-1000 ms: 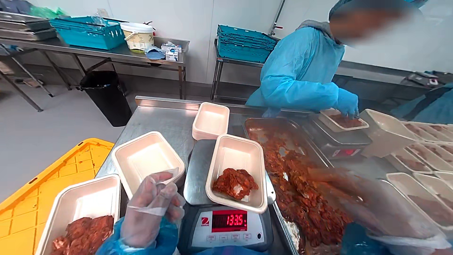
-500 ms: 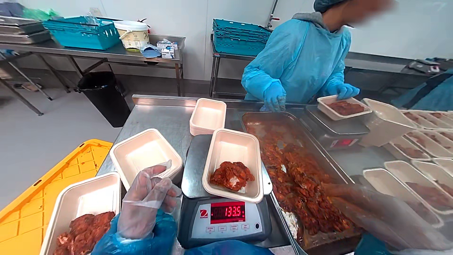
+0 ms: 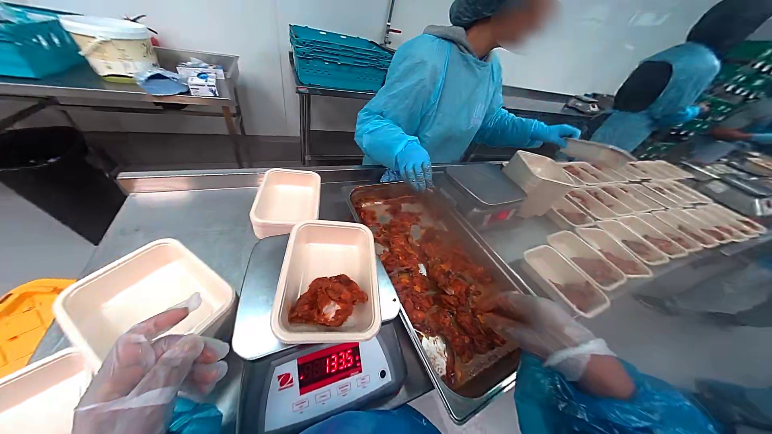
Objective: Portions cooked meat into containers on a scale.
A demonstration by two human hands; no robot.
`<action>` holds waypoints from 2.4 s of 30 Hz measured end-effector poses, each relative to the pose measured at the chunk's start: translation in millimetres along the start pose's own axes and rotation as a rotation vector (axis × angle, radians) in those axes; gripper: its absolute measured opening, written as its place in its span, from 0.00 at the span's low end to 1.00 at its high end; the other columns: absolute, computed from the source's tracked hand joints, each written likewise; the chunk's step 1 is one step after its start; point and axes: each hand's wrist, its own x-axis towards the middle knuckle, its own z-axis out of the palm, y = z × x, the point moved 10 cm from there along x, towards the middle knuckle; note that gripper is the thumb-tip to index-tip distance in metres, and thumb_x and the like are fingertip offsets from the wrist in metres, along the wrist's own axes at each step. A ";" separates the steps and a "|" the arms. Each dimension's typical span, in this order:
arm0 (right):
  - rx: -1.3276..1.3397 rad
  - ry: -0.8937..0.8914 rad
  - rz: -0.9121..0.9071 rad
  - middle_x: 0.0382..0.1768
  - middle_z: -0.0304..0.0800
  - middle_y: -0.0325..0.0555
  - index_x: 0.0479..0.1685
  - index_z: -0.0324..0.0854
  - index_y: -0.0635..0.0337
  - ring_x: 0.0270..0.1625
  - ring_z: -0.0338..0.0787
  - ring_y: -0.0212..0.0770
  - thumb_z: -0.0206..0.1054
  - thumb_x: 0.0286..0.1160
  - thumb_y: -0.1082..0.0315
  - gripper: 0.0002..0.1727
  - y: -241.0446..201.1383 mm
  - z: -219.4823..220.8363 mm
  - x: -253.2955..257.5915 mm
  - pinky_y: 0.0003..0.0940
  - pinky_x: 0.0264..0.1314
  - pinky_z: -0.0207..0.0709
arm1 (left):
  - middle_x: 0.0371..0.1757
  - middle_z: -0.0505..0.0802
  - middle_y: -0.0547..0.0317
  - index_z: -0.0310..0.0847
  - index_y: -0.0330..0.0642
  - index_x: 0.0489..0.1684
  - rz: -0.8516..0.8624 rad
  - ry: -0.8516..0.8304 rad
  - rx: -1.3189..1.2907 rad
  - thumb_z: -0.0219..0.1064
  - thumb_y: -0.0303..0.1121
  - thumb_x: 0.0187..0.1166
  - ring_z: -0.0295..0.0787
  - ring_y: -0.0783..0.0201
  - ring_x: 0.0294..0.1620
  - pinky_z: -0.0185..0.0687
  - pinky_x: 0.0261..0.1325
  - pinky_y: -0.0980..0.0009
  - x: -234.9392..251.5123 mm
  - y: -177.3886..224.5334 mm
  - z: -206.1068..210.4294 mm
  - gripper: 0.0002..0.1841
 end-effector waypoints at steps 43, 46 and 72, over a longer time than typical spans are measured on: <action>-0.188 -0.047 0.323 0.63 0.91 0.55 0.63 0.87 0.55 0.70 0.88 0.56 0.71 0.75 0.60 0.19 3.7 56.9 115.9 0.60 0.73 0.77 | 0.30 0.93 0.71 0.59 0.38 0.71 -0.001 -0.044 -0.032 0.52 0.26 0.86 0.93 0.69 0.26 0.93 0.33 0.71 1.4 -10.1 -3.7 0.17; -0.023 0.008 0.317 0.61 0.93 0.56 0.63 0.90 0.54 0.68 0.89 0.56 0.71 0.78 0.58 0.18 14.3 47.3 113.3 0.61 0.73 0.77 | 0.29 0.93 0.71 0.59 0.38 0.71 -0.012 -0.027 -0.032 0.52 0.25 0.85 0.93 0.69 0.26 0.93 0.32 0.71 2.2 -11.3 -5.5 0.17; -0.190 0.036 0.438 0.62 0.91 0.56 0.64 0.86 0.55 0.69 0.89 0.55 0.77 0.66 0.48 0.29 17.2 57.4 114.2 0.58 0.71 0.79 | 0.27 0.93 0.65 0.64 0.36 0.70 0.021 0.073 -0.074 0.57 0.27 0.80 0.92 0.68 0.21 0.91 0.27 0.75 -3.5 -21.4 -8.8 0.20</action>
